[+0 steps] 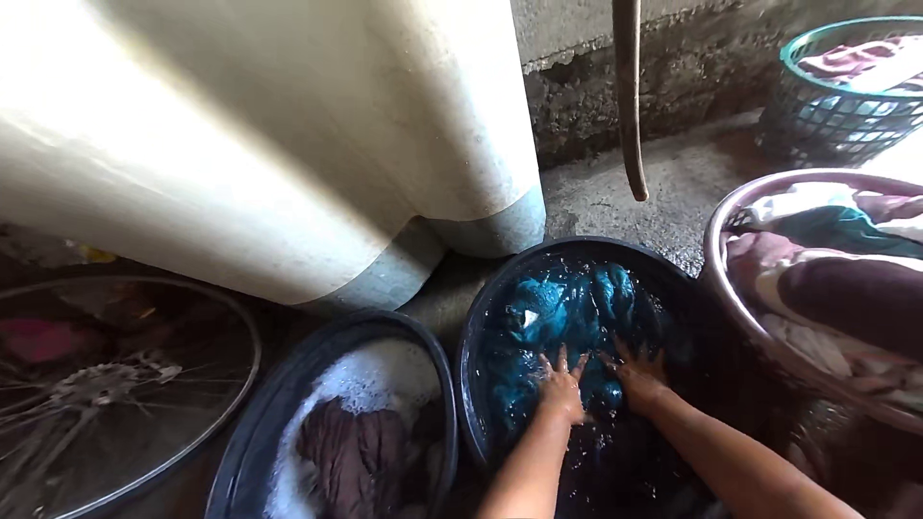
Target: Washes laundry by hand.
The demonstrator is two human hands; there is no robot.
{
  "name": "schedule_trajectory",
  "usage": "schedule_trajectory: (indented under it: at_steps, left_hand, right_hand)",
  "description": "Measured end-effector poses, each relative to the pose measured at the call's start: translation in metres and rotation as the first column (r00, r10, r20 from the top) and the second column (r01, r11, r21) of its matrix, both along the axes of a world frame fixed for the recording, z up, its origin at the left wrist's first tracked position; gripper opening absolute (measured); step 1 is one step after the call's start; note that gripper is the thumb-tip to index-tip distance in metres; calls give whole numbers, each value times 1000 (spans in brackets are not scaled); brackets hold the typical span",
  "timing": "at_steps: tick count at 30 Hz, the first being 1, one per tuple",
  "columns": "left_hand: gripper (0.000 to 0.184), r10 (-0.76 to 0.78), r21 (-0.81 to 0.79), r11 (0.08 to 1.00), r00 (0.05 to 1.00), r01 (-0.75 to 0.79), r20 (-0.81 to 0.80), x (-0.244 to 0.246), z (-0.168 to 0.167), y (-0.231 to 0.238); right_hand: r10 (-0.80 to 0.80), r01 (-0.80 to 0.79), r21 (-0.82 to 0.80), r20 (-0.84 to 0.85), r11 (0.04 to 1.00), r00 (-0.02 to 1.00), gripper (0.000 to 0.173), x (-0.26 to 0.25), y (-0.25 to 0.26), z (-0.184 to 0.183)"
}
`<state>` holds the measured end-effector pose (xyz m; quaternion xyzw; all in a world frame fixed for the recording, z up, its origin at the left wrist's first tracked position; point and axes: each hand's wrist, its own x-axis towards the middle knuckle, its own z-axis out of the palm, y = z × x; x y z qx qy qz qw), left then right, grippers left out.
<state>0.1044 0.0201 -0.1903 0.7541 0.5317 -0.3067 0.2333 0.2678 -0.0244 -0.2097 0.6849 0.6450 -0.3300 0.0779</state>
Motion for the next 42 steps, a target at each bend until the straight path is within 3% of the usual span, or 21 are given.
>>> schedule_trajectory:
  at_steps: [4,6,9,10,11,12,13,14,15,16,17,18,19,20,23,25,28,29,31,36,42]
  left_hand:
    - [97,46,-150,987,999,-50,-27,1,-5,1]
    - [92,90,-221,971,995,-96,-40,0,-7,3]
    - [81,49,-158,987,989,-27,141,-9,-9,-2]
    - [80,15,-133,991,988,5,154,-7,1,-4]
    - [79,56,-224,973,998,-45,41,10,27,0]
    - [77,124,-278,954,992,-116,11,19,41,4]
    - [69,184,-274,950,978,-151,98,15,44,3]
    - [61,198,-261,954,963,-146,184,5,37,2]
    - [57,170,-317,941,975,-118,142,3,39,7]
    - [54,77,-345,938,986,-21,149,-3,35,11]
    - [52,-121,-310,932,968,187,218,-16,22,16]
    - [50,-338,-219,892,906,395,256,-23,17,18]
    - [50,-304,-339,900,952,273,-41,6,38,11]
    - [52,-235,-391,907,958,156,-163,19,43,10]
    - [47,-110,-422,902,994,90,-22,10,43,36]
    - [38,50,-317,948,997,-30,54,8,60,52]
    - [34,279,-5,953,870,-304,407,-11,81,76]
    - [38,287,102,919,825,-381,487,-17,77,82]
    - [59,283,190,895,844,-403,455,-30,59,85]
    - [96,208,43,975,960,-220,187,-32,38,38]
    - [103,90,-83,993,990,-81,110,-27,43,-11]
  right_hand:
    - [-9,8,-20,-29,1000,1000,88,3,4,-5]
    - [-38,36,-34,-46,999,998,74,3,5,-4]
    - [-190,184,-102,-50,978,981,64,3,12,-15]
    - [-208,200,-108,-70,974,976,63,5,14,-23]
    - [-186,178,-105,-73,978,980,58,6,17,-32]
    - [-184,182,-34,-71,983,980,53,4,15,-44]
    - [-218,225,176,-58,958,974,50,-1,7,-68]
    - [-300,271,554,-39,787,953,47,-12,0,-103]
    - [-232,233,161,-24,959,972,47,-6,7,-49]
    - [-183,178,-187,-13,966,983,48,-5,18,6]
    - [-120,114,-378,6,919,993,51,-8,23,49]
    - [-27,19,-425,-14,905,1000,52,-5,24,66]
    - [69,-81,-284,-51,956,996,50,3,15,56]
    - [150,-146,41,-116,988,982,44,17,4,19]
    - [254,-252,-313,-36,916,967,40,9,73,35]
    - [203,-204,-170,-26,964,979,32,1,99,69]
    - [169,-148,176,-111,973,979,49,-6,120,86]
    - [179,-158,161,-124,974,976,65,-10,124,79]
    - [209,-203,79,-83,976,974,92,-18,120,54]
    - [225,-226,-82,-14,971,974,103,-21,76,44]
    - [274,-272,-199,-19,942,962,108,-6,12,58]
